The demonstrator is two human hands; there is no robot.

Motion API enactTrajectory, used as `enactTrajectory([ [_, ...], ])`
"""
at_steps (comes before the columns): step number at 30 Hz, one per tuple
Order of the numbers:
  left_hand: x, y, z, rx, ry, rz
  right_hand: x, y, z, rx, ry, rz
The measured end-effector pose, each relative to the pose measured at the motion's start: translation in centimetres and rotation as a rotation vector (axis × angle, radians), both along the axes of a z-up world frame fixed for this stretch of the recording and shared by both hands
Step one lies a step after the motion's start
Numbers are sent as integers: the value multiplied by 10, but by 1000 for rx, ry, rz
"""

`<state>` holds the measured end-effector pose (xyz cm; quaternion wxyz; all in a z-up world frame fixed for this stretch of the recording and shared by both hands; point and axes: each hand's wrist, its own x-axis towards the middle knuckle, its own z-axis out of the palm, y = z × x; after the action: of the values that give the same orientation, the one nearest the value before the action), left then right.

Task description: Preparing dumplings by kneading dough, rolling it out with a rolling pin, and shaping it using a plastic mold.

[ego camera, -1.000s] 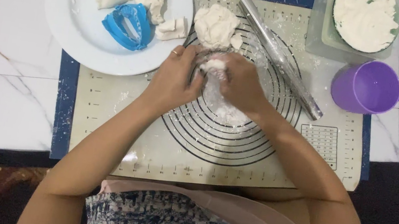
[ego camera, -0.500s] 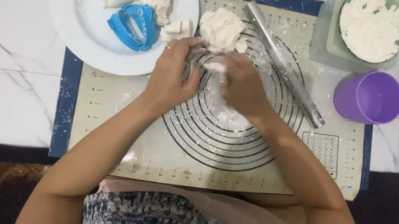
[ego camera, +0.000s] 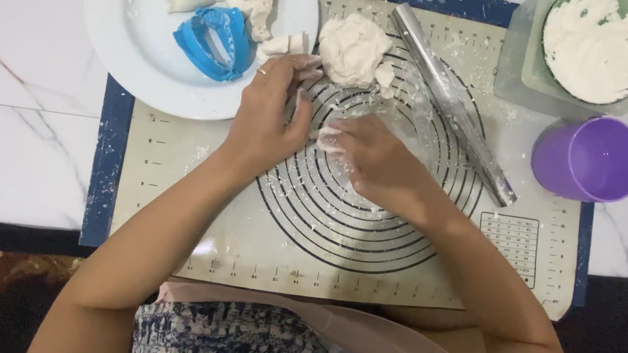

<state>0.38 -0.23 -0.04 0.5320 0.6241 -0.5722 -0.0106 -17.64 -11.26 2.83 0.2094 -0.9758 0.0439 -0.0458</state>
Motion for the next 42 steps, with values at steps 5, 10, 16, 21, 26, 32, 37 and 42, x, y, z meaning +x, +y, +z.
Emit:
enactTrajectory([
  [5,-1,1,4,-60,19,30,-5,-22,-62,-38,-345,23],
  [10,2,-1,-3,-88,15,44,17,-17,-32,-41,-405,-104],
  [16,1,-1,-5,-85,-9,32,29,-20,-40,-208,-315,-63],
  [21,1,2,2,-72,-7,48,9,-36,-60,-212,-289,-13],
  [26,8,1,-4,-66,-40,-27,1,-26,-17,117,-266,-100],
  [32,14,-1,-20,68,-143,-133,3,-19,-46,-88,-365,-76],
  [37,12,6,-4,265,-159,-213,-1,-16,-17,-1,-263,-59],
  [42,11,6,-6,421,-191,-247,-5,-25,-52,37,-247,-77],
])
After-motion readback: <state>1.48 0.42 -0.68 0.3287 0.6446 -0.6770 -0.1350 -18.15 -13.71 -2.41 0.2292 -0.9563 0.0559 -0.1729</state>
